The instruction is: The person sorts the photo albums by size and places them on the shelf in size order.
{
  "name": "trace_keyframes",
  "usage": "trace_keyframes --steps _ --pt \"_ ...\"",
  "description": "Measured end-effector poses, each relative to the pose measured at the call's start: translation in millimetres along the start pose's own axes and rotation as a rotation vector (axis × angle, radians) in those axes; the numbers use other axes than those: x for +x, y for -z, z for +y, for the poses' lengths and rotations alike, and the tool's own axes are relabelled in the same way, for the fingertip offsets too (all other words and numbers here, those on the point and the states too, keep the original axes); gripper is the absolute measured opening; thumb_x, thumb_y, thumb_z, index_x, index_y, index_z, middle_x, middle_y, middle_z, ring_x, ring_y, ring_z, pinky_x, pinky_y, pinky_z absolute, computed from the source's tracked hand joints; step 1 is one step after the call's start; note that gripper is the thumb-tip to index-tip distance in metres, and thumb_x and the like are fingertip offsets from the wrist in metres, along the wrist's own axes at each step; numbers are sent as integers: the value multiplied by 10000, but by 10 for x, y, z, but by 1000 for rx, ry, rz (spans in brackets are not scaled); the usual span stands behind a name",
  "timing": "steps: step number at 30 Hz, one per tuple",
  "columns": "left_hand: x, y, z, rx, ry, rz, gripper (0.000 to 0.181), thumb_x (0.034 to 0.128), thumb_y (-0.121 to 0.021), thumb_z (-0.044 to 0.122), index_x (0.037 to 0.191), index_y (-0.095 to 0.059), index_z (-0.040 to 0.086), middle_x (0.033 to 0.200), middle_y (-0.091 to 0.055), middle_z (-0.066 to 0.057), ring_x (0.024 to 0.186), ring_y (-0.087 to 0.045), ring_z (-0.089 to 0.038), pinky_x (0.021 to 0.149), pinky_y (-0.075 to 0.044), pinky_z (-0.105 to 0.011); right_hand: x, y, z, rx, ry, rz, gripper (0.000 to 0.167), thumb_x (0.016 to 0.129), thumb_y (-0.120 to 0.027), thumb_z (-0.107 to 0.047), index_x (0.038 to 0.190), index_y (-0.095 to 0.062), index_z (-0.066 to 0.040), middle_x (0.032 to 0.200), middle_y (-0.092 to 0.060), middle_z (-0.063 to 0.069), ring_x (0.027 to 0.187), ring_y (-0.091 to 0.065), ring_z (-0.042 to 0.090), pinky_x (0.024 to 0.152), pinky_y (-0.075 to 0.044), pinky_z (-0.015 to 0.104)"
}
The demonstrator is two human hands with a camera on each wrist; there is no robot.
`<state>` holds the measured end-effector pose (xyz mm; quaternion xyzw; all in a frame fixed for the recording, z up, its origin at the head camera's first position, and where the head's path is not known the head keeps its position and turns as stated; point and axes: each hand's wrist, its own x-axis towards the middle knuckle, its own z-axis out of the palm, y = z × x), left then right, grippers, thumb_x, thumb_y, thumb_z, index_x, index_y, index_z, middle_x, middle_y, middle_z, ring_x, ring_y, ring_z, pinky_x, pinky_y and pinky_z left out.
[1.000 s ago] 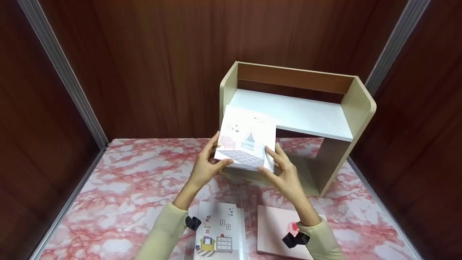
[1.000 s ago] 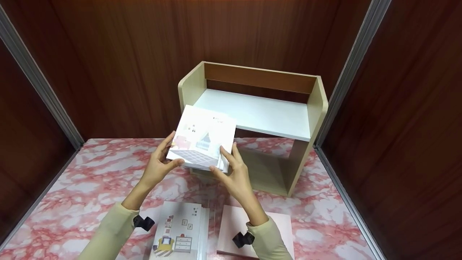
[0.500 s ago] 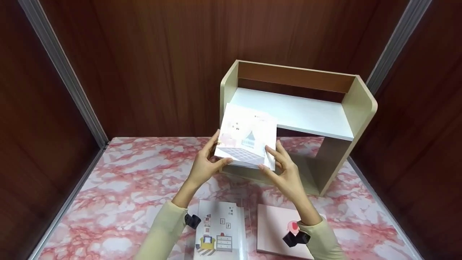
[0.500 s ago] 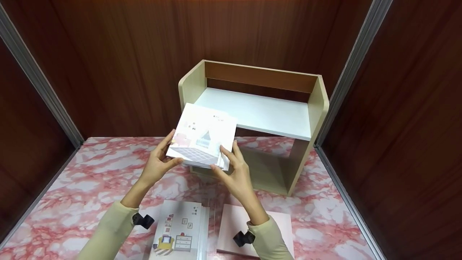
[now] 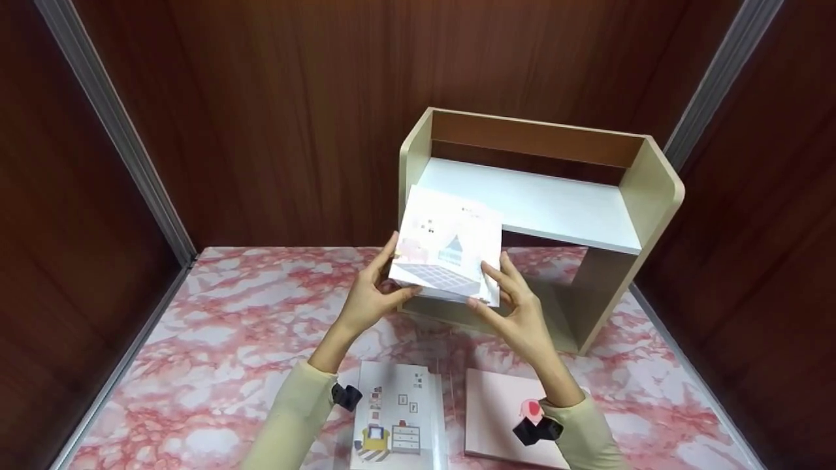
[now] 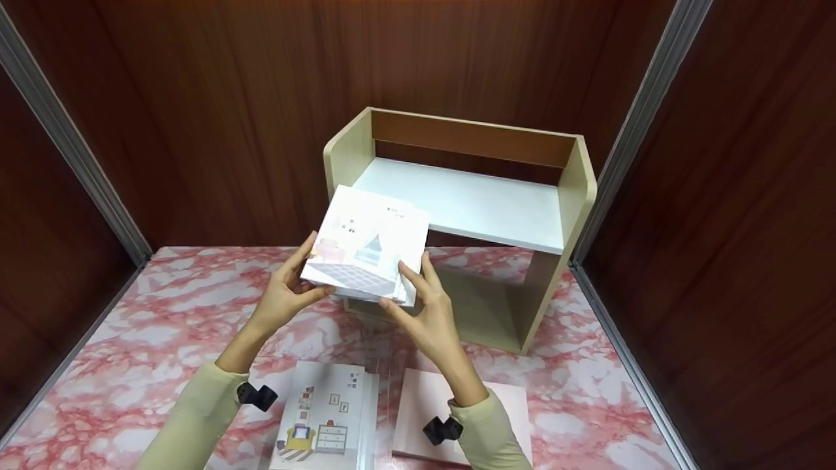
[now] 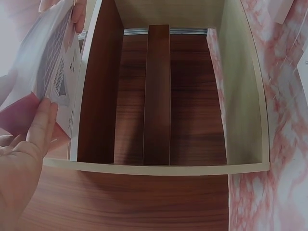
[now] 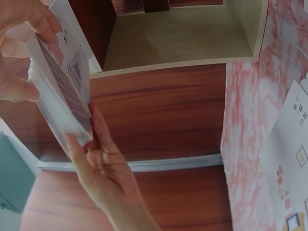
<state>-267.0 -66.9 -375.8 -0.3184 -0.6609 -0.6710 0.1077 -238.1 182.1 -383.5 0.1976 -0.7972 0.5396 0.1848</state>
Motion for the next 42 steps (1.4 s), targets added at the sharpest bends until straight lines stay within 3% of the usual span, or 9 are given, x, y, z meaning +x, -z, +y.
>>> trace_keyframes --steps 3,9,19,28,38,42 --pt "3 -7 3 -9 1 3 866 769 -702 -60 1463 -188 -2 1312 -475 -215 1067 -545 -171 813 -507 -222 -16 7 -131 -5 10 -5 581 785 -731 -65 1314 -500 1 1509 -183 207 1354 -279 347 984 -408 447" --pt "1 -22 13 0 -2 17 851 778 -695 -54 1461 -190 -8 1321 -470 -217 1009 -549 -144 714 -501 -193 -31 12 -291 -21 28 -5 541 798 -691 15 1297 -488 65 1487 -198 260 1328 -313 379 958 -430 447" --pt "27 -35 46 33 -9 41 826 783 -701 -19 1453 -218 -9 1256 -519 -204 1100 -553 -195 817 -519 -337 -15 8 -295 -67 115 26 472 808 -684 7 1258 -545 36 1450 -274 288 1316 -327 392 934 -443 454" --pt "40 -60 64 105 -16 86 813 771 -729 35 1441 -270 4 1263 -537 -177 1116 -562 -234 797 -517 -239 -13 14 -310 -126 155 59 387 807 -689 -2 1186 -613 19 1394 -380 282 1268 -400 392 923 -442 435" --pt "42 -99 89 110 -39 136 784 753 -739 17 1414 -319 -23 1260 -549 -222 1098 -577 -268 844 -519 -330 -12 17 -336 -169 189 82 387 802 -698 -12 1179 -617 21 1367 -407 295 1230 -435 413 937 -423 441" --pt "47 -111 110 137 -37 161 770 750 -745 26 1405 -343 -15 1212 -582 -217 1063 -594 -256 841 -522 -354 -1 28 -331 -173 191 75 403 796 -706 -18 1187 -614 13 1372 -404 290 1247 -419 406 954 -407 392"
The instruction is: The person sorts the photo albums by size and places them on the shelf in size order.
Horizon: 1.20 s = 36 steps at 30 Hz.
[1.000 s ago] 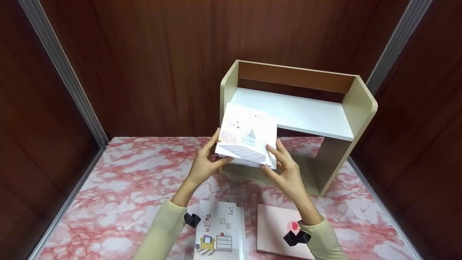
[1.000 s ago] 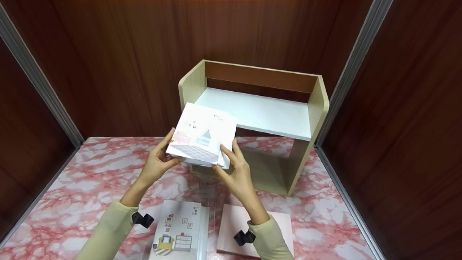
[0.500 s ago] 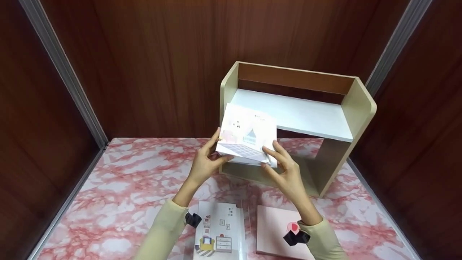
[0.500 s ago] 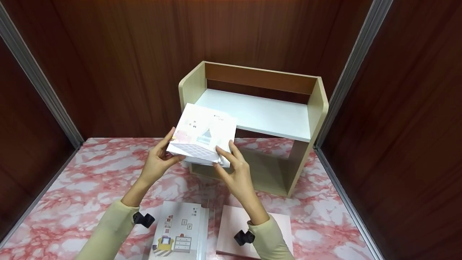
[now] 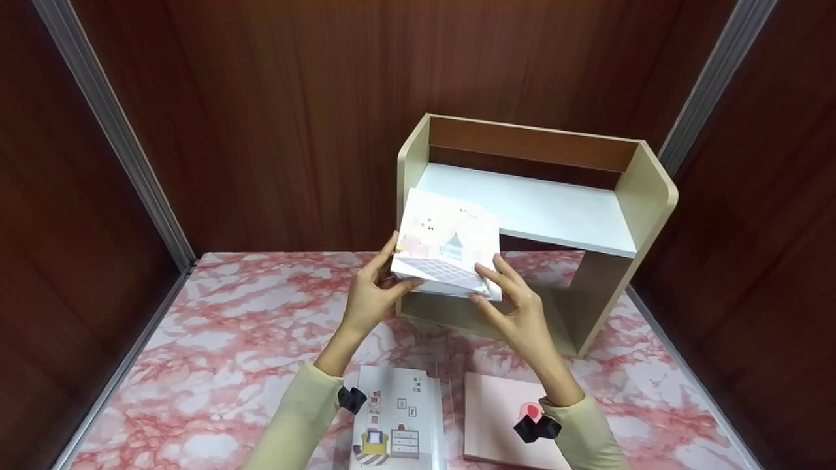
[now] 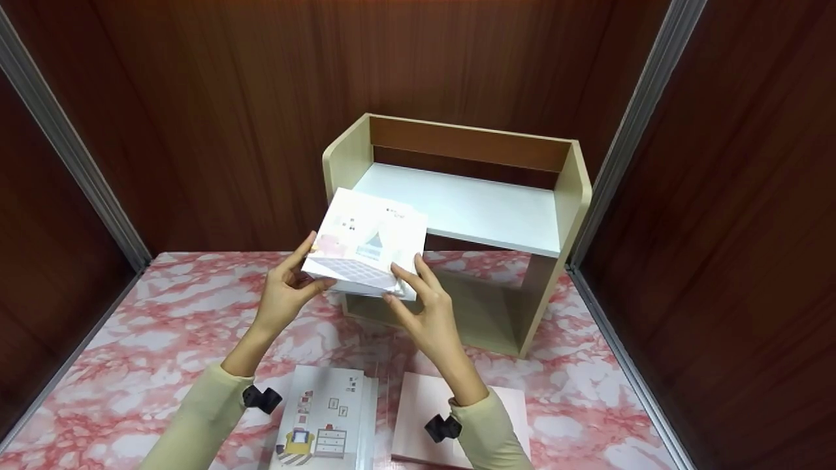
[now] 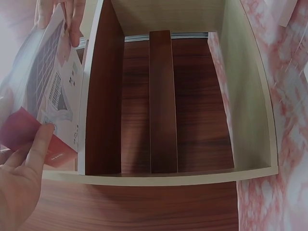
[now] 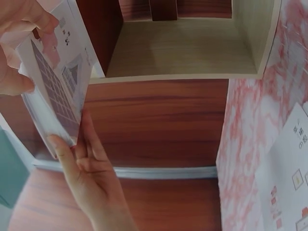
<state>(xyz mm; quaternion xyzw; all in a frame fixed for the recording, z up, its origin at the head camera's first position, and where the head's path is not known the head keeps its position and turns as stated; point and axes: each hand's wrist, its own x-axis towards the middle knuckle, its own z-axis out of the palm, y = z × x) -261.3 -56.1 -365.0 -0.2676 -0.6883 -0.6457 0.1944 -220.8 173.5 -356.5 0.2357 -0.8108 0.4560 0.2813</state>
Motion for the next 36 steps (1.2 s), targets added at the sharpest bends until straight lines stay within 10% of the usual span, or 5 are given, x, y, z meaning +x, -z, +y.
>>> trace_keyframes --steps 11,36 --pt "23 -17 69 80 -31 59 728 744 -759 62 1370 -400 -31 1238 -566 -215 1061 -605 -262 829 -526 -367 20 -68 383 -36 48 7 451 797 -728 -136 1233 -614 -143 1405 -409 198 1266 -426 310 941 -435 368" --pt "61 -56 110 102 -53 93 683 755 -747 62 1346 -422 -51 1207 -579 -226 1056 -608 -260 832 -523 -341 73 -51 437 -137 129 43 506 746 -779 -172 1227 -621 -162 1350 -483 178 1165 -496 299 931 -415 476"
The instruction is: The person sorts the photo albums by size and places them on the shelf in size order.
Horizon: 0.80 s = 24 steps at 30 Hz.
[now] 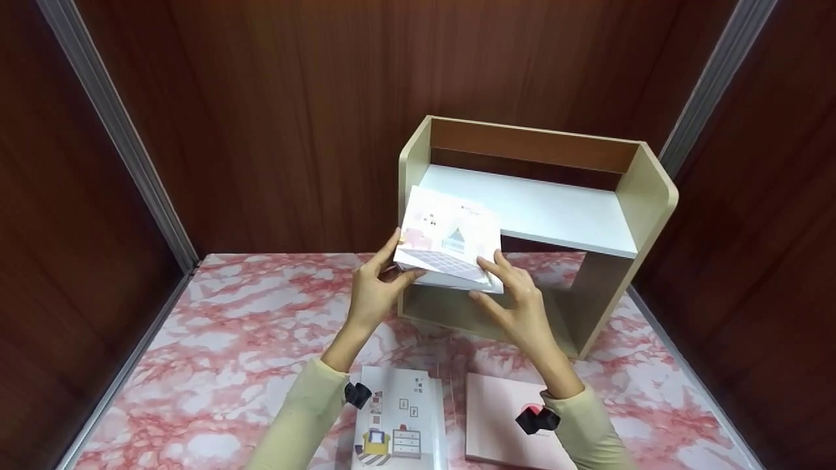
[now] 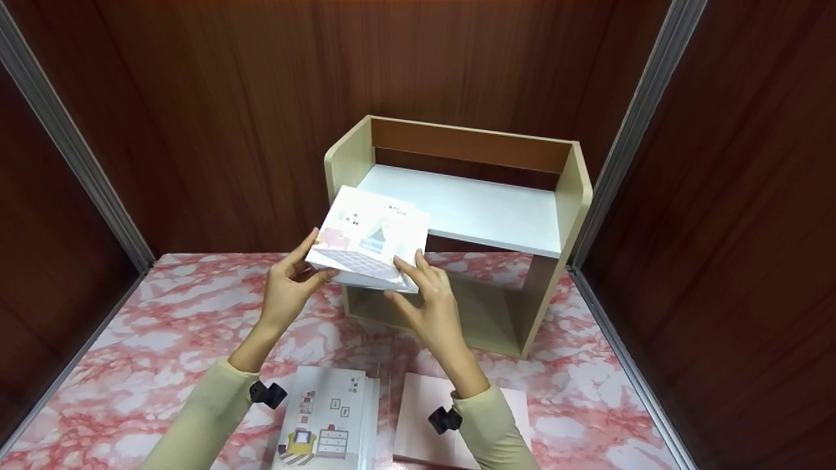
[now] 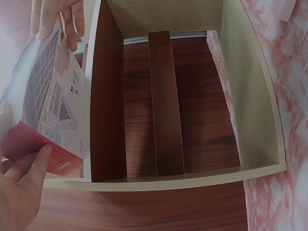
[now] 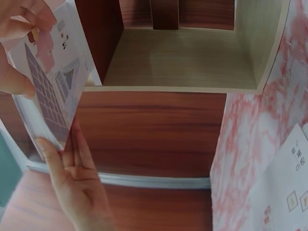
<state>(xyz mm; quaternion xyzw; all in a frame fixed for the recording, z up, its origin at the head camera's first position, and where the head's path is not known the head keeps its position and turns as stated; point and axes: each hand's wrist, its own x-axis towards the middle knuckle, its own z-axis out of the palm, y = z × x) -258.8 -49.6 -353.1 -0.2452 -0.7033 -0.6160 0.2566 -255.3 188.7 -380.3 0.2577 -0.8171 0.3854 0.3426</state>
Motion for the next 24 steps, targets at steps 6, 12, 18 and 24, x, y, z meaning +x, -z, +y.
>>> trace_keyframes --steps 6,12,18,24 --pt "19 -13 14 12 5 18 672 748 -756 68 1332 -444 -50 1204 -583 -224 1049 -610 -260 837 -520 -355 8 -3 -6 -43 -24 16 494 750 -777 -212 1221 -627 -203 1347 -506 127 1096 -441 231 881 -386 420" --pt "41 -24 17 13 -3 27 663 749 -756 63 1326 -451 -55 1201 -582 -230 1037 -614 -265 827 -525 -363 16 -6 -6 -54 -36 12 473 786 -746 -229 1239 -613 -203 1356 -503 112 1168 -396 243 954 -359 449" --pt "55 -28 -13 20 -30 40 656 736 -761 51 1308 -465 -72 1183 -590 -239 1007 -626 -278 809 -531 -384 22 -21 11 -35 -19 11 461 798 -735 -213 1241 -610 -181 1348 -508 128 1195 -405 269 972 -352 489" --pt "67 -23 -24 30 -31 44 648 736 -763 54 1302 -473 -71 1184 -592 -232 1001 -631 -277 809 -532 -351 36 -41 22 -40 -12 19 466 780 -748 -214 1226 -620 -165 1339 -512 147 1181 -424 299 954 -363 520"
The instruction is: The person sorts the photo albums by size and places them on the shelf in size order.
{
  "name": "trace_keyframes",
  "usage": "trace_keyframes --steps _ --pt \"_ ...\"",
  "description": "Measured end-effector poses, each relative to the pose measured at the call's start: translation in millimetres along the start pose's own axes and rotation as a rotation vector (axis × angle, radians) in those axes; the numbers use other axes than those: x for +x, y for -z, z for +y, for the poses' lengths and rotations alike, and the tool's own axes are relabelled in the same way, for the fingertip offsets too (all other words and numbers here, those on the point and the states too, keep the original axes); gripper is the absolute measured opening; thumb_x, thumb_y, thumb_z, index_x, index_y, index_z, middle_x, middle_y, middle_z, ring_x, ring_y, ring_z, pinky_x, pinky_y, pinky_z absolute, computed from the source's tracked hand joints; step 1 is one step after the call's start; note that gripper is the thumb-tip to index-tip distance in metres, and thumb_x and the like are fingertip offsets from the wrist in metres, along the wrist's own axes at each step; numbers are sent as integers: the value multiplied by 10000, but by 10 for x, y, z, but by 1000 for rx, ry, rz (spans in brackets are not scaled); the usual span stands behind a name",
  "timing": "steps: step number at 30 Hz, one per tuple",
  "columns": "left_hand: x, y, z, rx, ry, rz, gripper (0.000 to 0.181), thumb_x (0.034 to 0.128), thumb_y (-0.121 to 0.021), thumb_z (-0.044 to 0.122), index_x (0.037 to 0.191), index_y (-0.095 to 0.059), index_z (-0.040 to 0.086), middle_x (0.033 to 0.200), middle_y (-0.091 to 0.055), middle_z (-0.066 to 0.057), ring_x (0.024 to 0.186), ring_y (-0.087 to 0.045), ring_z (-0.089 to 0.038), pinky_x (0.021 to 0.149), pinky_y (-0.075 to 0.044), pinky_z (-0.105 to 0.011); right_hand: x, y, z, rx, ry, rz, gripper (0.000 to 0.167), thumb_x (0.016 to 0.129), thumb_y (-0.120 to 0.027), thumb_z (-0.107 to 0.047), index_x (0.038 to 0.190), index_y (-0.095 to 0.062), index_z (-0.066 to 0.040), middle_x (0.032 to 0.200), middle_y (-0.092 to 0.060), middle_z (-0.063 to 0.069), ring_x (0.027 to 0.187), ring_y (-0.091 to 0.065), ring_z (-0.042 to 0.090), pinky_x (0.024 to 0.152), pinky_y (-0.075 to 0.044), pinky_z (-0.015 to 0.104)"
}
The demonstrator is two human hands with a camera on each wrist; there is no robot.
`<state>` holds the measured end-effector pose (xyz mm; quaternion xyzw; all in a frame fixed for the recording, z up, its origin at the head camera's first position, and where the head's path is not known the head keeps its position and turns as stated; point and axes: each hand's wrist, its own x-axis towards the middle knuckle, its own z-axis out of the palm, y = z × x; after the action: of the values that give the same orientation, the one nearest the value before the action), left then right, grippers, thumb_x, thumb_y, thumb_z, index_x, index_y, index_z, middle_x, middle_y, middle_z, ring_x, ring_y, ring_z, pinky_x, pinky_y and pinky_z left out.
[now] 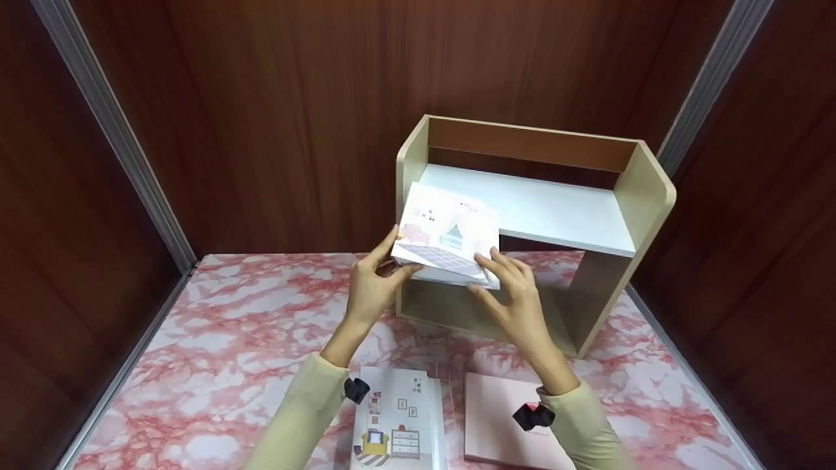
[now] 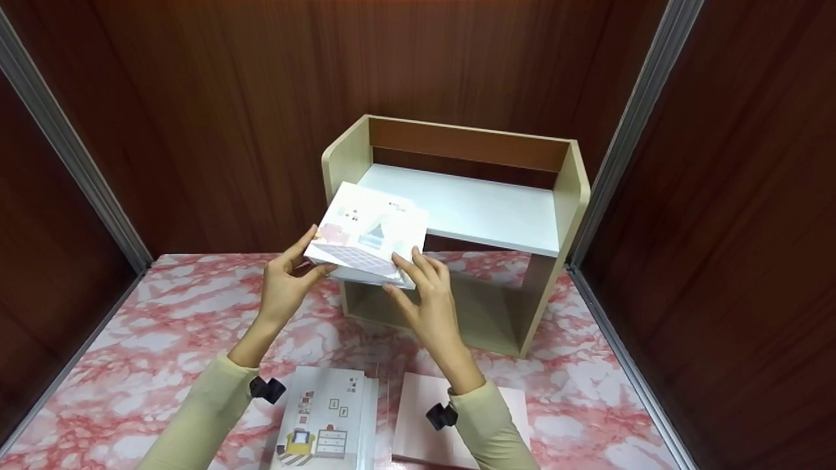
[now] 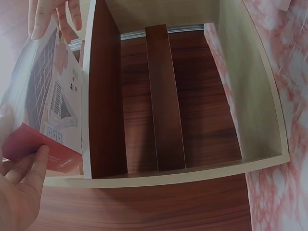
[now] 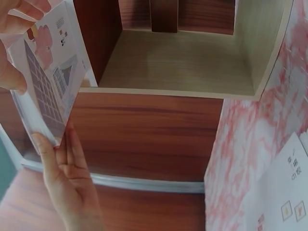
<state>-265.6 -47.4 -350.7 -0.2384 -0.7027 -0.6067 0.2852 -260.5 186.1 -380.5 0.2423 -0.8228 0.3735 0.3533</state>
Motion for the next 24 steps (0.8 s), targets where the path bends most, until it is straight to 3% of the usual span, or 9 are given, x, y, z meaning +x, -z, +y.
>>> trace_keyframes --steps 17,24 --pt "30 -3 12 37 16 12 634 731 -771 74 1291 -500 -47 1142 -620 -223 944 -651 -294 787 -540 -370 41 13 7 6 -12 2 442 794 -739 -236 1217 -628 -177 1336 -519 132 1175 -433 277 935 -384 480" --pt "45 -3 6 37 -5 19 635 728 -772 71 1288 -500 -54 1119 -633 -219 917 -661 -293 771 -544 -387 71 19 14 1 -6 0 441 789 -740 -232 1211 -631 -170 1325 -527 141 1167 -441 293 941 -379 495"
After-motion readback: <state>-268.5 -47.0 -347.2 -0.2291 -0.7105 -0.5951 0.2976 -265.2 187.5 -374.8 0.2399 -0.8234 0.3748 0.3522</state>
